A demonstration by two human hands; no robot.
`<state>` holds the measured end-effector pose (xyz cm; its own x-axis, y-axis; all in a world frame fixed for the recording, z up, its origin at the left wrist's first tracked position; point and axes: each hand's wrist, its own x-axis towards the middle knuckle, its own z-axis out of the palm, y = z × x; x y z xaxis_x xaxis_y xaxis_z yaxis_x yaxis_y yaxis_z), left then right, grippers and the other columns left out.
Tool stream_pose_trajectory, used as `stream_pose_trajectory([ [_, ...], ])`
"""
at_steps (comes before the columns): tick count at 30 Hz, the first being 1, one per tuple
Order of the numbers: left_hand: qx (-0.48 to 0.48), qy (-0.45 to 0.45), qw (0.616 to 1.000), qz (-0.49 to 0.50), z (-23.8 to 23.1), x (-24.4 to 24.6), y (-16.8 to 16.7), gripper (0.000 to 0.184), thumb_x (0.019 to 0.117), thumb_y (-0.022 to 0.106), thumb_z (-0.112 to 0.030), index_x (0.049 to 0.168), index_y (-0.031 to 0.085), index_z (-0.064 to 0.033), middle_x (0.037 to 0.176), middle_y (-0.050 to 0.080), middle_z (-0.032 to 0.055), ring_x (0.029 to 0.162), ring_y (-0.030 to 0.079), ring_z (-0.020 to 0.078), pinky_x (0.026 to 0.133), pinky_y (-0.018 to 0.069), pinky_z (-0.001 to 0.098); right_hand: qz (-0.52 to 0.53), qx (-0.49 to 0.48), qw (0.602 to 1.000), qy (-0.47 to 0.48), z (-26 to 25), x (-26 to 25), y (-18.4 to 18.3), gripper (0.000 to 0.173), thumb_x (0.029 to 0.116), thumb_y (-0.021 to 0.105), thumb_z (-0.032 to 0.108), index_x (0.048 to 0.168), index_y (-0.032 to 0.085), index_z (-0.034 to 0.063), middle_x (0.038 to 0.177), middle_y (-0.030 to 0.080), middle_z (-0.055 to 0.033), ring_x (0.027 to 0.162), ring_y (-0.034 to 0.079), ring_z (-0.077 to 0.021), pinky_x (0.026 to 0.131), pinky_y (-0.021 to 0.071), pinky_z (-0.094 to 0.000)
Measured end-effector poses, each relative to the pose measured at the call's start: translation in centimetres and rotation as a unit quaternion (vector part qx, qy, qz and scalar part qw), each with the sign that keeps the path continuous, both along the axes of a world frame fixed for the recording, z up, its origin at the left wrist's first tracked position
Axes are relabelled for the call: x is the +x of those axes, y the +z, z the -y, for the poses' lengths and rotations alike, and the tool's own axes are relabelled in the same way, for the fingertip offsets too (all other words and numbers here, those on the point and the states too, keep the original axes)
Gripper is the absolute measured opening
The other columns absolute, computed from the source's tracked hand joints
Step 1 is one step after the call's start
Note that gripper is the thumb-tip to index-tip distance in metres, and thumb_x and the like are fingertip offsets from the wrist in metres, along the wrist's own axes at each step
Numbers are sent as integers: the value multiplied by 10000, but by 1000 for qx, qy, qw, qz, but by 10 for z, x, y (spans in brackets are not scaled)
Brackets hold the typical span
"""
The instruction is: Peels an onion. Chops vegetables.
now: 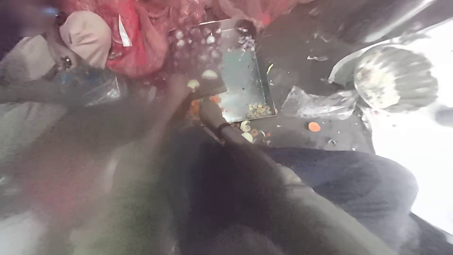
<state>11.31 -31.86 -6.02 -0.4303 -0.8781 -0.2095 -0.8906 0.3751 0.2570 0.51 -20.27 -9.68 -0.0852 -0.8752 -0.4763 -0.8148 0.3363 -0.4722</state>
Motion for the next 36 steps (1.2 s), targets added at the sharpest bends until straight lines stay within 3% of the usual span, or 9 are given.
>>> stream_pose_trajectory([
  [6,23,26,999,-5,-11,4,1,244,944,707,-178,1112,754,-9,1158,707,265,1157,651,452,1023,479,656,34,-53,992,-111,-30,-8,11,391,1075,463,356,1215,602,18,1024,688,-220,914,715,-396,713,586,-589],
  [9,9,61,998,-22,-2,10,-9,270,897,763,-202,1115,765,-43,1176,710,234,1169,654,419,1037,496,627,-7,10,998,-55,-4,-10,30,442,1109,365,366,1257,599,21,1141,686,-211,1075,694,-377,843,576,-575],
  [13,6,51,998,-30,-3,8,-6,234,892,746,-169,1095,779,-58,1145,726,228,1131,675,417,1003,508,640,54,-65,992,-93,-37,-4,17,378,1058,506,331,1273,551,23,933,670,-227,810,703,-413,623,573,-589],
  [19,10,50,998,-43,-1,10,-2,237,900,749,-171,1106,772,-57,1148,737,197,1130,686,383,1021,511,614,6,19,999,-33,10,11,17,348,1018,551,250,1231,620,-17,1200,671,-244,1083,686,-409,840,570,-617],
  [22,15,51,997,-49,-11,5,2,231,908,739,-140,1116,772,-43,1171,725,227,1168,661,421,1038,480,632,-1,63,998,-5,8,7,44,381,1065,529,214,1346,572,-40,1335,616,-260,1226,626,-415,958,532,-606],
  [26,-16,40,998,-51,-8,17,-5,226,946,703,-157,1123,760,-28,1198,708,246,1198,639,433,1080,451,619,14,-101,995,-6,-25,0,26,254,994,632,224,1115,673,4,1060,683,-250,976,691,-442,758,571,-639],
  [28,-11,30,998,-45,-10,15,-1,232,962,678,-141,1136,754,-6,1184,709,267,1190,643,456,1068,452,639,40,-39,998,-38,-35,-4,41,332,1057,542,273,1215,622,-8,1108,670,-247,1023,686,-424,821,567,-614],
  [31,-9,35,999,-30,-11,10,6,228,962,667,-134,1144,762,-38,1204,706,253,1214,631,448,1080,446,629,46,-92,989,-104,-43,0,23,413,1075,466,369,1228,586,4,977,671,-235,863,706,-414,665,576,-593],
  [36,-23,23,997,-66,-4,19,-9,222,947,700,-173,1092,767,-19,1143,728,232,1154,666,418,1064,464,616,25,-14,998,-49,-6,7,19,434,1083,429,343,1280,619,6,1190,687,-219,1111,682,-386,884,556,-596],
])
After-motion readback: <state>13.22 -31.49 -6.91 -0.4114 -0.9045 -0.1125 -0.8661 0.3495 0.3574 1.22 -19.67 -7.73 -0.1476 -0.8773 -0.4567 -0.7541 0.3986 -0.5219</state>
